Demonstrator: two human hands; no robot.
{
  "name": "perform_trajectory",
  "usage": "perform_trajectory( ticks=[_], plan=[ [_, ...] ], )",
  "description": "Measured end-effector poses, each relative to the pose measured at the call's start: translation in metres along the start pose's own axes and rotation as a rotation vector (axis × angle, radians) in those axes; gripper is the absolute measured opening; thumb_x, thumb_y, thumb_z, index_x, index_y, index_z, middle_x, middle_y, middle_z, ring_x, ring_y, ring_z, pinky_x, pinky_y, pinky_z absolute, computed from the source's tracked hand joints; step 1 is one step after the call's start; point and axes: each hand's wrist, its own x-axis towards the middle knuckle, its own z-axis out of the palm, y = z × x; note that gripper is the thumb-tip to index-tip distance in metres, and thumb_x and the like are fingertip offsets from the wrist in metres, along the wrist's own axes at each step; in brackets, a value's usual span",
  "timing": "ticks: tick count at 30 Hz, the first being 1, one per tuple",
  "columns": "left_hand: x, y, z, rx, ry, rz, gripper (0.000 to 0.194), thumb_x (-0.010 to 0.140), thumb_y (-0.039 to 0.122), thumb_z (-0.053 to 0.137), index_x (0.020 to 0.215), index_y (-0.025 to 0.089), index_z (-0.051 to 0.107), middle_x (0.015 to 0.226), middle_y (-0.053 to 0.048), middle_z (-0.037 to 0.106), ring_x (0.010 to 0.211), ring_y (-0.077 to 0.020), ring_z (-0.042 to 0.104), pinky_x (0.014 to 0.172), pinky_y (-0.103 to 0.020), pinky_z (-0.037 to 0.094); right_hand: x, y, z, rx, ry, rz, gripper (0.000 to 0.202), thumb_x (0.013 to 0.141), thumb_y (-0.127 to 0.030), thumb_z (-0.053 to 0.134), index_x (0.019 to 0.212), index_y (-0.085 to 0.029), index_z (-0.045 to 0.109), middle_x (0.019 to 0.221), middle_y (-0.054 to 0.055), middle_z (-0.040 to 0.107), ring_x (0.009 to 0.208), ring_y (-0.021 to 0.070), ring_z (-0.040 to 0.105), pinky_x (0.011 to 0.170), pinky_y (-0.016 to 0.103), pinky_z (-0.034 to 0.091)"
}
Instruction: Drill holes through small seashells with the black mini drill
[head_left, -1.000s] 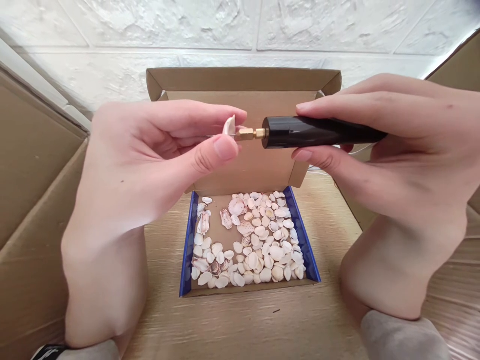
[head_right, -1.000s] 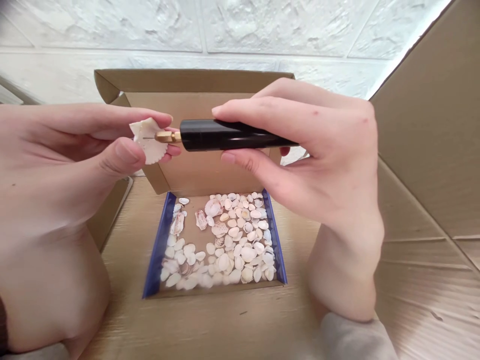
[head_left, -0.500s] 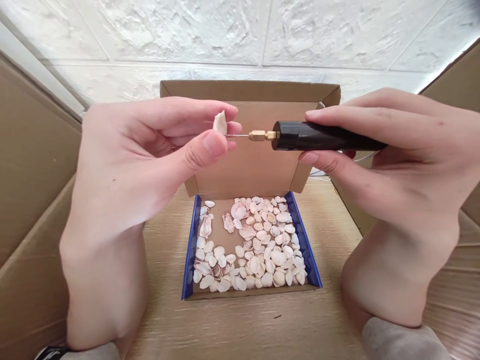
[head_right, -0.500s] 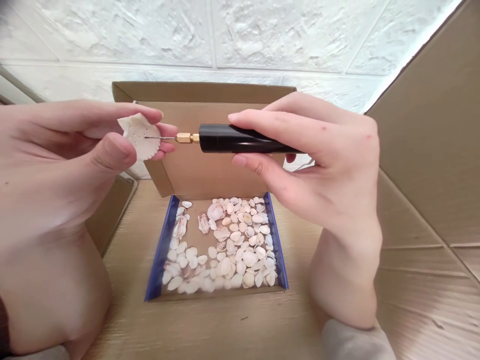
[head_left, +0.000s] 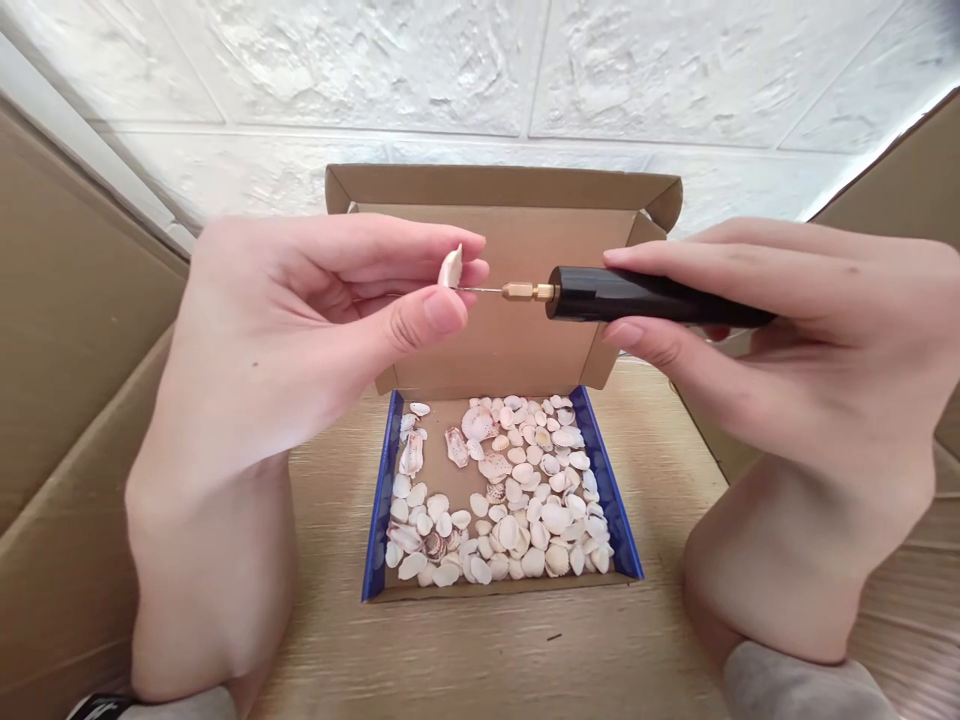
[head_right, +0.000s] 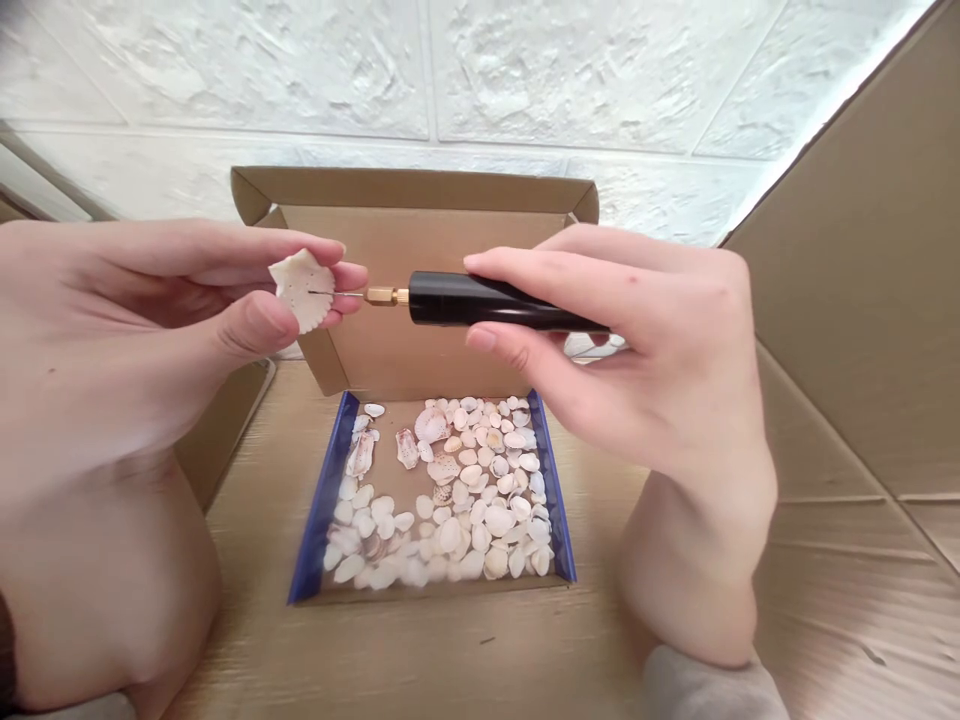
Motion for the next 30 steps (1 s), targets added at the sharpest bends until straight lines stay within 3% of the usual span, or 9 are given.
perform_trajectory(
  ticks=[2,4,8,13,20,23,26,30],
  plan=[
    [-0.0003,-0.0003,0.0002,0.001,-0.006,0.011,0.028,0.076,0.017,0.08,0.104,0.02,0.078,0.098,0.0,0.079,0.089,-0.0209,0.077,0.079,-0.029,0.069,-0.0003,-0.0006,-0.0008,-0.018,-0.007,0.034,0.034,0.084,-0.027,0.069,0.114,-0.043,0.07,0.099,-0.006,0.075,0.077,0.0186,0.07,0.061,0.035,0.056],
    [-0.0006,-0.001,0.0006,-0.005,-0.008,0.012,0.027,0.077,0.017,0.08,0.104,0.02,0.078,0.099,-0.001,0.079,0.088,-0.0214,0.077,0.079,-0.03,0.069,-0.0006,-0.0016,-0.001,-0.062,-0.02,0.064,0.036,0.082,-0.028,0.07,0.111,-0.048,0.068,0.096,-0.009,0.075,0.073,0.0189,0.07,0.057,0.036,0.055],
    [-0.0002,-0.0016,0.0007,0.005,0.004,0.006,0.027,0.077,0.016,0.079,0.104,0.022,0.078,0.099,-0.001,0.079,0.089,-0.0226,0.077,0.079,-0.034,0.069,-0.0012,-0.0019,-0.0006,-0.096,-0.068,0.035,0.022,0.083,-0.033,0.071,0.105,-0.04,0.071,0.076,-0.01,0.072,0.06,0.0146,0.066,0.049,0.031,0.048],
    [0.0002,-0.0006,0.0007,0.001,-0.001,0.008,0.027,0.076,0.016,0.08,0.102,0.02,0.079,0.098,-0.002,0.079,0.088,-0.0217,0.077,0.08,-0.032,0.069,-0.0001,-0.0033,-0.0026,-0.107,-0.034,0.054,0.029,0.086,-0.032,0.067,0.111,-0.048,0.067,0.097,-0.011,0.074,0.077,0.0178,0.071,0.063,0.034,0.056],
    [-0.0016,0.0047,0.0032,-0.016,0.027,-0.101,0.022,0.077,0.022,0.08,0.099,0.025,0.079,0.097,-0.001,0.079,0.091,-0.0251,0.076,0.084,-0.04,0.067,-0.001,-0.0077,-0.0038,-0.113,-0.109,0.057,0.012,0.087,-0.032,0.069,0.098,-0.028,0.073,0.077,-0.005,0.074,0.063,0.0128,0.065,0.051,0.029,0.046],
    [-0.0011,0.0044,0.0024,-0.037,0.015,-0.105,0.025,0.075,0.019,0.081,0.098,0.028,0.079,0.096,0.002,0.078,0.091,-0.0252,0.076,0.084,-0.041,0.067,-0.0005,-0.0058,-0.0033,-0.057,-0.062,0.041,0.023,0.088,-0.029,0.067,0.11,-0.03,0.071,0.094,-0.003,0.075,0.077,0.0158,0.069,0.063,0.031,0.053],
    [-0.0001,0.0017,0.0017,-0.044,-0.019,-0.063,0.024,0.077,0.024,0.08,0.101,0.025,0.079,0.098,-0.001,0.079,0.09,-0.025,0.076,0.083,-0.04,0.067,0.0004,-0.0065,-0.0043,-0.057,-0.039,0.057,0.027,0.087,-0.026,0.067,0.113,-0.034,0.07,0.106,-0.002,0.074,0.083,0.0189,0.071,0.067,0.035,0.056],
    [-0.0001,-0.0006,0.0003,-0.058,-0.03,-0.046,0.026,0.077,0.025,0.08,0.103,0.019,0.079,0.1,-0.006,0.079,0.09,-0.0252,0.076,0.081,-0.036,0.067,-0.0001,-0.01,-0.005,-0.128,-0.105,0.102,0.012,0.088,-0.032,0.068,0.097,-0.027,0.074,0.077,-0.003,0.074,0.064,0.016,0.067,0.05,0.032,0.046]
  ],
)
